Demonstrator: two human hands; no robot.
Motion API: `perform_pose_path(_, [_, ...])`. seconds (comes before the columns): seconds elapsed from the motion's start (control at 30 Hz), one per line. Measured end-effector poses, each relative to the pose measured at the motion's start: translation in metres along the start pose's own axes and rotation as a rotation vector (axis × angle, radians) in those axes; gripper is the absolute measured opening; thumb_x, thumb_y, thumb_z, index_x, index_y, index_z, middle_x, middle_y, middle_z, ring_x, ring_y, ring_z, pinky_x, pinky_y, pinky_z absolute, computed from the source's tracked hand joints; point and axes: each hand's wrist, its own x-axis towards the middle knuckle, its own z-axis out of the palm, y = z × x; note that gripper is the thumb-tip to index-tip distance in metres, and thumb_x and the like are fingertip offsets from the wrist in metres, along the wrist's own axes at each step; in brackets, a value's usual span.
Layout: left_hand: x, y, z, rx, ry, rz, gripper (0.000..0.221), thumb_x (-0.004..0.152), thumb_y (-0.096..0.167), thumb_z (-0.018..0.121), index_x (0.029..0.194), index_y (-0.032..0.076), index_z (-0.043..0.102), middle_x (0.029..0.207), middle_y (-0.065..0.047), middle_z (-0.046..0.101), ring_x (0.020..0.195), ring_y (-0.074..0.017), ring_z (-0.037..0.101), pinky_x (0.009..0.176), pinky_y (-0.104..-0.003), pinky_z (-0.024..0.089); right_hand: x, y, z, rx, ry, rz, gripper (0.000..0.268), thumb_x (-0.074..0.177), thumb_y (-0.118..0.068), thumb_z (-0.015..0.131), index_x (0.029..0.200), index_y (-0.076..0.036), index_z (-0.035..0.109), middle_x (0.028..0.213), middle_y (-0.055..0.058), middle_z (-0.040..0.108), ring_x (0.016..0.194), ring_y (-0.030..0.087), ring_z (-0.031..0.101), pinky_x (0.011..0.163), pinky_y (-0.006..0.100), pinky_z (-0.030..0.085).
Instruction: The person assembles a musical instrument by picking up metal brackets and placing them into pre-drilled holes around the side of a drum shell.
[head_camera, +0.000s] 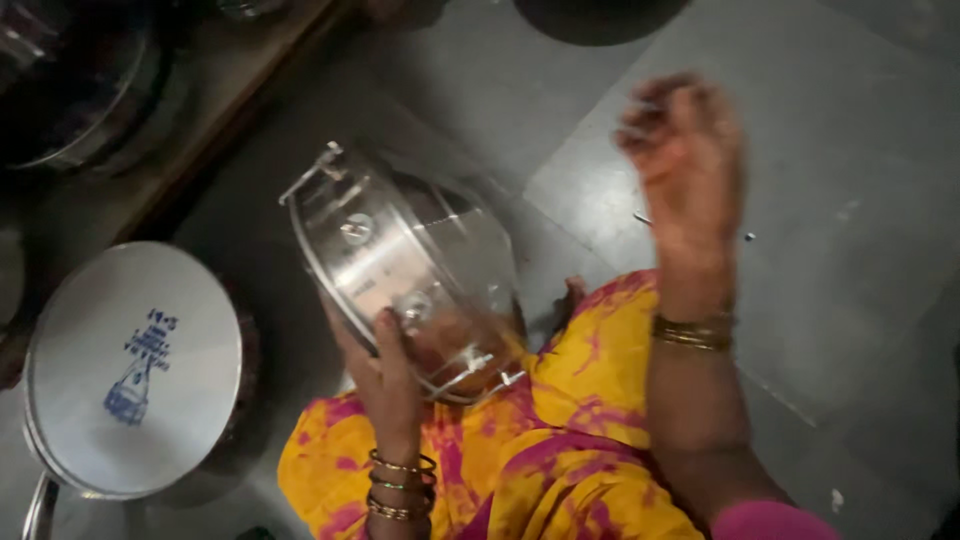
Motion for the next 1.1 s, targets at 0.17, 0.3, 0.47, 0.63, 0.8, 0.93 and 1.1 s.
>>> perform_pose_path(0.17, [0.016,0.011,0.000,0.067,0.072,-0.166,0.068,0.107,0.020,0.053,0.169,0.014,0.024,0.111,-0.013,0.059,0.089,-0.0169,0.053,0.077,-0.030,0.045,-0.020,-0.074,-0.063,-0.284,0.083,-0.131,0.014,0.118,-0.017,0.065,0.122,-0.003,0.063,0.114,0.013,0.071,0.098,0.022,0.070,0.091,0.038,0.059])
perform_pose_path(0.3, [0.024,0.012,-0.005,0.069,0.053,-0.159,0.069,0.107,0.024,0.053,0.170,0.014,0.025,0.108,-0.011,0.058,0.086,-0.0165,0.052,0.071,-0.030,0.044,-0.043,-0.062,-0.163,-0.671,0.356,0.101,0.017,0.109,-0.019,0.065,0.117,-0.004,0.064,0.111,0.008,0.073,0.094,0.018,0.071,0.084,0.033,0.060])
perform_pose_path(0.47, [0.029,0.012,0.001,0.121,0.084,0.007,0.060,0.113,0.029,0.053,0.164,0.002,0.033,0.134,-0.010,0.060,0.112,-0.0157,0.055,0.099,-0.029,0.045,-0.106,0.009,-0.277,-1.526,0.396,0.025,0.046,0.106,-0.028,0.066,0.136,0.006,0.057,0.133,0.026,0.060,0.122,0.038,0.055,0.102,0.046,0.046])
perform_pose_path(0.63, [0.036,0.021,0.013,0.085,0.102,0.003,0.061,0.113,0.027,0.052,0.162,-0.001,0.030,0.138,-0.010,0.058,0.118,-0.0153,0.055,0.104,-0.029,0.044,-0.111,0.055,-0.327,-1.847,0.172,0.014,0.083,0.106,-0.052,0.062,0.155,0.010,0.037,0.160,0.035,0.035,0.150,0.049,0.028,0.124,0.059,0.019])
perform_pose_path(0.8, [0.037,0.034,0.023,0.173,0.148,-0.078,0.061,0.109,0.026,0.049,0.162,0.001,0.031,0.118,-0.010,0.061,0.102,-0.0146,0.055,0.090,-0.029,0.045,-0.088,0.114,-0.270,-1.978,0.035,0.186,0.100,0.086,-0.068,0.064,0.154,0.000,0.036,0.158,0.036,0.027,0.146,0.056,0.020,0.119,0.064,0.015])
perform_pose_path(0.93, [0.035,0.041,0.029,0.190,0.156,-0.064,0.059,0.110,0.026,0.050,0.161,-0.001,0.035,0.119,-0.009,0.060,0.101,-0.0143,0.053,0.090,-0.028,0.043,-0.053,0.150,-0.227,-1.954,-0.058,0.063,0.093,0.088,-0.061,0.067,0.152,0.000,0.040,0.158,0.036,0.029,0.145,0.058,0.023,0.116,0.065,0.019])
perform_pose_path(1.1, [0.038,0.048,0.037,0.212,0.118,-0.006,0.057,0.111,0.025,0.049,0.159,-0.002,0.035,0.128,-0.009,0.059,0.108,-0.0135,0.055,0.095,-0.027,0.044,-0.023,0.171,-0.213,-1.791,-0.405,0.009,0.071,0.096,-0.046,0.067,0.151,-0.007,0.044,0.161,0.027,0.033,0.149,0.049,0.027,0.123,0.057,0.023])
